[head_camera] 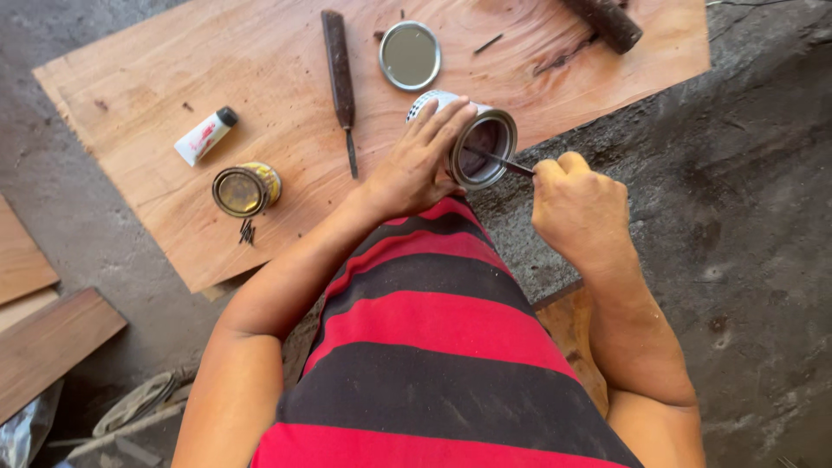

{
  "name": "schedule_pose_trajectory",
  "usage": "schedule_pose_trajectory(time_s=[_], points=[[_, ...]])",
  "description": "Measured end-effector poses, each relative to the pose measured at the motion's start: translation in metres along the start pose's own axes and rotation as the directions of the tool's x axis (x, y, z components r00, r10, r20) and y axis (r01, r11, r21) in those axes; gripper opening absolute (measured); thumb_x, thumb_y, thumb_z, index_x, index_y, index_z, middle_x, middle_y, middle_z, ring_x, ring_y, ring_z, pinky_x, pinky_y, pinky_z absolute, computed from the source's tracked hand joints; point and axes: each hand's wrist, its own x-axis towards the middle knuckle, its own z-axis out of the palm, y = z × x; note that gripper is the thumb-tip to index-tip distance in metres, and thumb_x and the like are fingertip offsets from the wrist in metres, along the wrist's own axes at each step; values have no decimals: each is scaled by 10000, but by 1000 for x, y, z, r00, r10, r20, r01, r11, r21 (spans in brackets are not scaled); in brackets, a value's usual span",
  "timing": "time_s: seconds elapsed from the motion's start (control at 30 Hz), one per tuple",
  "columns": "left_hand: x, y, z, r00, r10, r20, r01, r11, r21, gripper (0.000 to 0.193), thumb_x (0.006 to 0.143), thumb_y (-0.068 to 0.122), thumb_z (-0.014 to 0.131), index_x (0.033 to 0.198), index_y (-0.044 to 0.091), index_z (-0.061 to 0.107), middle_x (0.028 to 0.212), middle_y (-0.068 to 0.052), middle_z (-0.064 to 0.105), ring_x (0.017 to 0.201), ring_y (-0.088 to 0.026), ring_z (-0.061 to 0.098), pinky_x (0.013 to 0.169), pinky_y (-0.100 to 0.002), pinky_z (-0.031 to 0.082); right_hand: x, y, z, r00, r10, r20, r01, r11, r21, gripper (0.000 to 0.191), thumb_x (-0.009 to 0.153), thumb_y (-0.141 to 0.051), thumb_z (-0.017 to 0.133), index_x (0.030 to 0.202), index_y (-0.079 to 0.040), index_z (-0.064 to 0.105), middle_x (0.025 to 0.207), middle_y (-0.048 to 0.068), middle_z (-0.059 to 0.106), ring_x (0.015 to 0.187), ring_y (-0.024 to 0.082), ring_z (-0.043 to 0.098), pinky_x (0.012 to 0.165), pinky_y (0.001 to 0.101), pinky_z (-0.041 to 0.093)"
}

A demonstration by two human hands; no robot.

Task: The person carries cans to a workbench, then uses a hammer and a metal pry bar to pull nails out of a wooden board and collect them. They then open a can of wood filler and a tube, and stir and mix the filler with a knife on the board.

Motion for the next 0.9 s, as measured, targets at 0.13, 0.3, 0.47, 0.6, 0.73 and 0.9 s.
schedule_pose_trajectory(time_s=[0.13, 0.3, 0.47, 0.6, 0.73, 0.9], points=[[7, 6, 8, 996, -28, 89, 22, 998, 60, 1120, 704, 290, 931, 1593, 105, 275, 1638, -167, 316, 1485, -528, 270, 1231, -594, 263, -4, -5, 1, 999, -43, 10, 44, 995, -87, 114, 937, -160, 614, 854, -92, 652, 921, 130, 669, 701, 354, 713, 596, 477, 571], [10, 8, 5, 994, 21, 109, -27, 998, 54, 1162, 709, 352, 940, 1610, 101, 251, 1648, -163, 289, 1506, -538, 245, 1232, -626, 255, -2, 8, 6, 1000, 8, 15, -8, 1000, -12, 164, 955, -197, 632, 827, -107, 681, 855, 123, 672, 690, 396, 691, 618, 516, 554], [9, 15, 7, 982, 17, 185, -43, 990, 136, 1137, 706, 361, 930, 1601, 117, 272, 1647, -153, 296, 1502, -521, 246, 1196, -675, 238, 3, 18, 30, 1000, -13, 15, 11, 990, 143, 185, 911, -220, 642, 815, -82, 719, 830, 145, 698, 722, 408, 690, 672, 523, 554], [7, 21, 10, 985, 2, 173, -27, 989, 145, 1110, 733, 384, 924, 1597, 121, 278, 1642, -162, 299, 1501, -527, 243, 1193, -685, 234, 2, 22, 56, 999, -37, -19, 42, 914, 403, 190, 911, -200, 644, 898, -58, 769, 852, 178, 726, 777, 388, 704, 721, 485, 555], [4, 19, 10, 993, -31, 117, 15, 992, 129, 1134, 713, 368, 953, 1585, 93, 282, 1622, -177, 325, 1504, -521, 242, 1212, -636, 226, -3, 25, 77, 980, 152, 128, -198, 702, 685, 196, 916, -181, 657, 976, -34, 771, 758, 144, 722, 646, 201, 710, 628, 352, 535], [-1, 8, 4, 996, -14, -92, 16, 1000, 14, 1177, 703, 384, 1016, 1546, 8, 284, 1553, -237, 394, 1507, -415, 364, 1284, -523, 321, -12, 27, 90, 960, 229, 163, -255, 465, 848, 173, 949, -149, 685, 1008, -12, 773, 725, -2, 687, 650, 43, 570, 576, 241, 457]])
